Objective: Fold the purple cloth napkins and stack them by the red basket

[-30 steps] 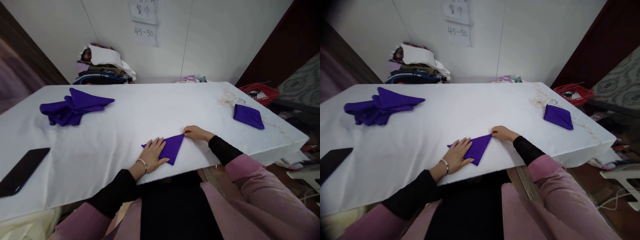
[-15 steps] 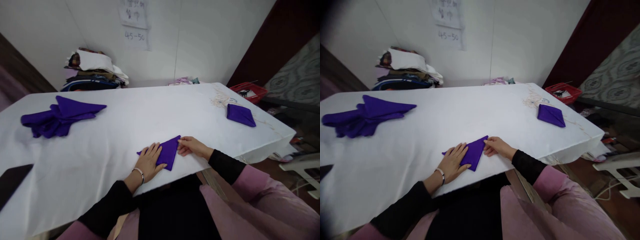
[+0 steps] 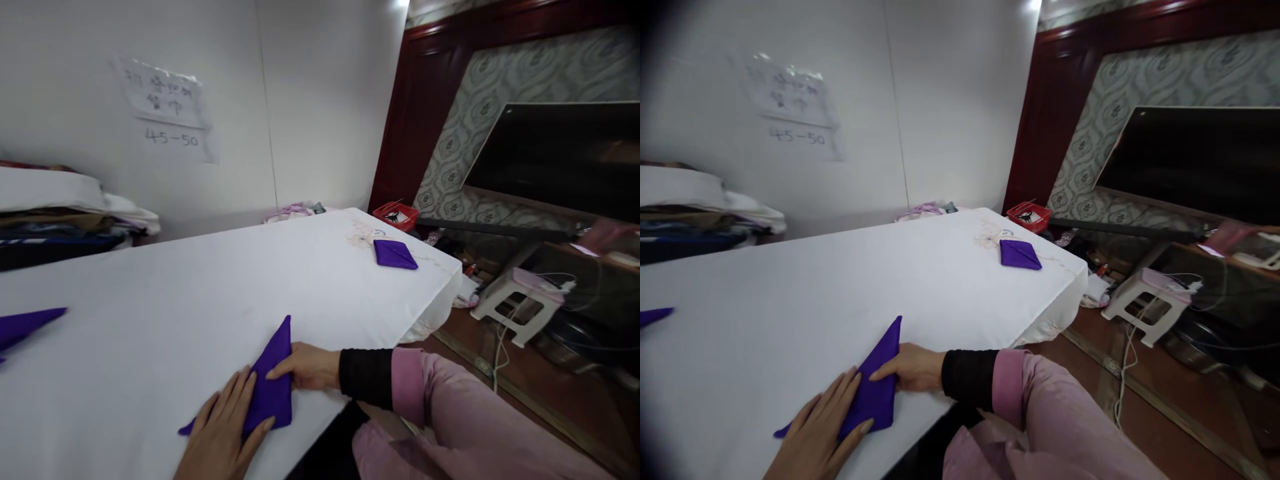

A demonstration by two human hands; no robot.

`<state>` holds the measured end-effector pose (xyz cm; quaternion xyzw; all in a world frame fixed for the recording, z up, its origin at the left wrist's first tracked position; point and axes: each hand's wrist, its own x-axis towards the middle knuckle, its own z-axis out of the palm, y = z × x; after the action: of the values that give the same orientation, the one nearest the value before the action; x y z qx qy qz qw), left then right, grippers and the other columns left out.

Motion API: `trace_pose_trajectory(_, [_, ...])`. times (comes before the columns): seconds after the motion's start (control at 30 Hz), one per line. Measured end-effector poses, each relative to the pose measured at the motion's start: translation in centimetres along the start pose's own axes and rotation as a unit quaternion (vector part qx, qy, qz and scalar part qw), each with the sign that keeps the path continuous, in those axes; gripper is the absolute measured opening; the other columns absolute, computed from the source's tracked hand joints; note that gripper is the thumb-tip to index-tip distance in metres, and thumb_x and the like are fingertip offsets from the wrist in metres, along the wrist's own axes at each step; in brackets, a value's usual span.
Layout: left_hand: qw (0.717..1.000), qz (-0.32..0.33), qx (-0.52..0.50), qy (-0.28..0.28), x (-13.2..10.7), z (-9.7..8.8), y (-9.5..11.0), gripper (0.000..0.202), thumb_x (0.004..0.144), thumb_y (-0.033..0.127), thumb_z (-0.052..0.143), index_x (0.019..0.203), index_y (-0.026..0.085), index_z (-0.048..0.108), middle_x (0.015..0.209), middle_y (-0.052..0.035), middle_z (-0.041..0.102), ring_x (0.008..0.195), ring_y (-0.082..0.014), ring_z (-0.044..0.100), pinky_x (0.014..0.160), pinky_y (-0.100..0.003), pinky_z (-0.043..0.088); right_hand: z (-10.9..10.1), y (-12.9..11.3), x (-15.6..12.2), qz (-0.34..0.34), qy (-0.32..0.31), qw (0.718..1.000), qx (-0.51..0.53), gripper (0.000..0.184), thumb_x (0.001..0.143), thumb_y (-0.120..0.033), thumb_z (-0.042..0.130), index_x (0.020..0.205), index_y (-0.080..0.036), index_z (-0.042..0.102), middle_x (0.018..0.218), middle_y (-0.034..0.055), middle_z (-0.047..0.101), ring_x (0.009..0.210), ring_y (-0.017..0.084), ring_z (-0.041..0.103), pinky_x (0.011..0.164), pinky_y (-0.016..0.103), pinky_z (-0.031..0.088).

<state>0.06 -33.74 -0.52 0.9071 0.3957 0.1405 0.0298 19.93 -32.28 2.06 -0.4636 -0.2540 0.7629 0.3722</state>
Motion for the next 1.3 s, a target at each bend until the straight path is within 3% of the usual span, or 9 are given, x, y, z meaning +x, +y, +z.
trace_pose_trajectory(0.1, [0.998,-0.01,-0.055,0.007,0.1,-0.1,-0.4,0.058,0.084,0.049,0.042,0.135,0.022,0.046,0.141,-0.0048,0.044,0.128,-0.0287,0.043,0.102,-0.05,0.043,-0.4,0.8,1.5,-0.017,0.013,1.0,0.011,0.026,0.04,-0.009,0.075,0.06,-0.022,0.065,0.061,-0.0098,0.066,0.067,0.013,0.062,0.07,0.027,0.046])
trace_pose_trajectory(0.3, [0.962,-0.124,-0.24,0.036,0.9,-1.6,-0.9,0.044,0.086,0.045,0.039,0.125,0.03,0.055,0.124,-0.0003,0.061,0.115,-0.0283,0.056,0.098,-0.049,0.047,-0.7,0.6,1.7,-0.035,-0.066,0.997,0.012,0.028,0.035,-0.012,0.076,0.058,-0.023,0.063,0.061,-0.0091,0.067,0.073,0.018,0.065,0.073,0.03,0.046])
trace_pose_trajectory(0.5, [0.881,-0.221,-0.418,-0.015,3.0,-3.7,-1.3,0.052,0.08,0.054,0.049,0.123,0.025,0.056,0.122,-0.0022,0.063,0.114,-0.0289,0.057,0.098,-0.046,0.046,-0.1,-1.9,-0.3,-0.053,-0.099,0.994,-0.003,0.031,0.038,-0.013,0.079,0.065,-0.022,0.066,0.066,-0.0076,0.068,0.076,0.016,0.064,0.078,0.028,0.045])
trace_pose_trajectory(0.6, [0.829,-0.221,-0.509,-0.076,4.1,-4.5,-1.2,0.04,0.076,0.056,0.055,0.104,0.031,0.065,0.105,0.0036,0.071,0.103,-0.0282,0.063,0.093,-0.047,0.049,0.0,-2.9,-1.4,-0.057,-0.096,0.994,0.004,0.033,0.039,-0.012,0.077,0.069,-0.019,0.068,0.068,-0.0054,0.068,0.074,0.016,0.064,0.08,0.03,0.045])
trace_pose_trajectory(0.77, [0.755,-0.257,-0.585,-0.146,5.7,-5.6,-0.1,0.037,0.06,0.06,0.069,0.075,0.026,0.068,0.077,0.0021,0.07,0.074,-0.0228,0.064,0.071,-0.032,0.052,0.0,-3.6,-2.9,-0.078,-0.073,0.993,0.045,0.036,0.041,-0.011,0.075,0.075,-0.013,0.067,0.067,-0.0013,0.067,0.076,0.018,0.063,0.084,0.033,0.042])
trace_pose_trajectory(1.0, [0.768,-0.249,-0.569,-0.159,7.1,-5.8,0.2,0.037,0.053,0.06,0.073,0.058,0.025,0.062,0.055,0.0058,0.055,0.053,-0.0132,0.044,0.051,-0.024,0.035,-1.8,-3.1,-4.0,-0.1,-0.059,0.992,0.046,0.037,0.045,-0.014,0.078,0.08,-0.013,0.065,0.071,-0.0007,0.067,0.074,0.016,0.063,0.079,0.031,0.044])
trace_pose_trajectory(1.13, [0.785,-0.233,-0.539,-0.198,7.5,-6.0,0.4,0.036,0.051,0.058,0.073,0.056,0.025,0.061,0.053,0.0057,0.054,0.051,-0.0128,0.041,0.051,-0.024,0.031,-4.2,-3.9,-3.9,-0.144,-0.019,0.989,0.02,0.059,0.052,-0.017,0.079,0.108,-0.02,0.059,0.083,-0.0017,0.067,0.075,0.014,0.063,0.076,0.031,0.046])
trace_pose_trajectory(1.23, [0.796,-0.206,-0.521,-0.23,8.1,-6.3,0.8,0.035,0.051,0.058,0.071,0.055,0.025,0.06,0.052,0.0058,0.053,0.05,-0.0127,0.04,0.052,-0.025,0.03,-5.7,-5.7,-4.0,-0.22,0.017,0.97,-0.1,0.077,0.058,-0.021,0.078,0.128,-0.025,0.047,0.1,0.0018,0.066,0.086,0.014,0.062,0.08,0.032,0.046])
trace_pose_trajectory(1.3, [0.809,-0.179,-0.501,-0.251,8.6,-6.5,1.2,0.034,0.053,0.056,0.069,0.055,0.024,0.058,0.051,0.006,0.052,0.05,-0.0128,0.039,0.052,-0.025,0.029,-6.0,-7.2,-4.2,-0.276,0.027,0.931,-0.237,0.077,0.061,-0.024,0.078,0.131,-0.025,0.046,0.111,0.005,0.063,0.095,0.015,0.059,0.087,0.033,0.043])
